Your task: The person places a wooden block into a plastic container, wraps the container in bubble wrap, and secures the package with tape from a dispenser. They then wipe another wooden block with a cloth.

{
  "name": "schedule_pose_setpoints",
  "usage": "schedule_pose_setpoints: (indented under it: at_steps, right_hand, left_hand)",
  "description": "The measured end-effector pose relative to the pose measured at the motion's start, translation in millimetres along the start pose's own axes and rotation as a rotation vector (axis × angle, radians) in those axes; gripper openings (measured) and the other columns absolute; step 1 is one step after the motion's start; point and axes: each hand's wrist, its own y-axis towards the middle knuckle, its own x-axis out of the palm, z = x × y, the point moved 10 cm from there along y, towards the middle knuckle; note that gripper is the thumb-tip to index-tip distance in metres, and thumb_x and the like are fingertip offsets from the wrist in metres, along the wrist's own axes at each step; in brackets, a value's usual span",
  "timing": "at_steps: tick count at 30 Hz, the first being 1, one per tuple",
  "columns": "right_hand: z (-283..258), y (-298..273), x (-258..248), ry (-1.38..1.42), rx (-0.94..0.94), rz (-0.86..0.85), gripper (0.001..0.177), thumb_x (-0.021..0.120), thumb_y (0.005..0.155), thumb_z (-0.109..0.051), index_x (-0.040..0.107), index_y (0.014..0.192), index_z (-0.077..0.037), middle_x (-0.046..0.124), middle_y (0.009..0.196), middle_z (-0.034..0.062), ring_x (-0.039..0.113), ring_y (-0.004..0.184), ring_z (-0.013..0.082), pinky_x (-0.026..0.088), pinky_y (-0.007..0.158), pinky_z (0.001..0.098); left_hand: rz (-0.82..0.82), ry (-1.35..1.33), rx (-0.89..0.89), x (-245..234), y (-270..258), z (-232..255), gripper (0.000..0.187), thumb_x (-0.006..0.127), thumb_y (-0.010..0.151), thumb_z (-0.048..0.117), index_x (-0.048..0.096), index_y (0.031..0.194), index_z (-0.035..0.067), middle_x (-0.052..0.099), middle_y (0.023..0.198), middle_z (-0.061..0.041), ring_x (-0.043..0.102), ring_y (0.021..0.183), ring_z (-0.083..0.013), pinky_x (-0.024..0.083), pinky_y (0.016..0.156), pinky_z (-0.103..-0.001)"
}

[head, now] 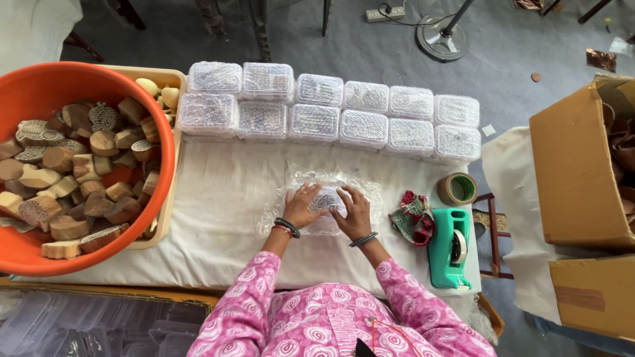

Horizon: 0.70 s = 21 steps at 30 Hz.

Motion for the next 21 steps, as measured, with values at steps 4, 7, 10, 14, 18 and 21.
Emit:
schedule_pose_setpoints:
  at_steps: [4,7,10,14,18,21]
  right_hand:
    - [-6.6,1.0,11.8,0.03,0.036,-0.057,0.057,0.082,0.081,-0.031,0.065,0.131,-0.01,0.059,0.138,0.0099,0.054,0.128,0.0309,0.043,0.101,0.0467]
    - [0.9,-2.3,17.2,0.004,0.052,-0.084,0.057,0.08,0.083,-0.033,0.064,0.133,-0.01,0.058,0.14,0.0095,0.053,0.129,0.0311,0.042,0.102,0.0471]
    - [5.7,-4.6,23.8,-0.021,0.047,-0.089,0.059,0.079,0.083,-0.034,0.063,0.134,-0.01,0.056,0.142,0.0102,0.052,0.13,0.0318,0.041,0.102,0.048]
    - [23.4,-8.9,23.7,-0.048,0.117,-0.064,0.06,0.078,0.084,-0.033,0.061,0.137,-0.009,0.055,0.144,0.0114,0.051,0.131,0.0332,0.042,0.1,0.0483]
    - [30.3,-15.8,19.1,-0.029,0.147,-0.022,0.057,0.075,0.089,-0.03,0.06,0.139,-0.007,0.054,0.145,0.0131,0.051,0.131,0.0341,0.044,0.101,0.048]
    - [24.5,-11.4,22.4,0.007,0.085,0.005,0.053,0.073,0.093,-0.026,0.059,0.14,-0.006,0.055,0.146,0.0142,0.052,0.133,0.0341,0.044,0.105,0.0479]
  left_hand:
    - [0.491,-0.246,-0.083,-24.2,-7.2,-77.0,0.053,0.059,0.1,0.046,0.061,0.148,0.026,0.063,0.146,0.002,0.055,0.137,-0.0174,0.049,0.116,-0.041]
    - [0.665,0.021,-0.252,-77.6,-31.9,-67.9,0.052,0.072,0.086,0.032,0.063,0.134,0.013,0.063,0.139,-0.006,0.053,0.129,-0.0283,0.048,0.101,-0.048]
    - [0.644,0.199,-0.218,-72.6,-28.0,-75.0,0.066,0.082,0.07,0.037,0.069,0.127,0.005,0.067,0.12,-0.018,0.058,0.115,-0.0401,0.048,0.085,-0.056]
    - [0.514,-0.09,-0.286,-48.6,-18.4,-94.4,0.012,0.069,0.091,0.022,0.074,0.097,0.013,0.071,0.1,-0.01,0.066,0.099,-0.0307,0.054,0.087,-0.044]
    - [0.752,-0.32,-0.1,-67.8,-22.4,-89.8,0.007,0.064,0.096,0.013,0.068,0.1,0.009,0.073,0.097,-0.014,0.068,0.09,-0.0327,0.054,0.078,-0.045]
    - [0.586,-0.522,-0.472,-74.5,-28.2,-111.2,0.018,0.057,0.099,0.018,0.066,0.113,0.012,0.073,0.09,-0.013,0.075,0.075,-0.0328,0.058,0.071,-0.045]
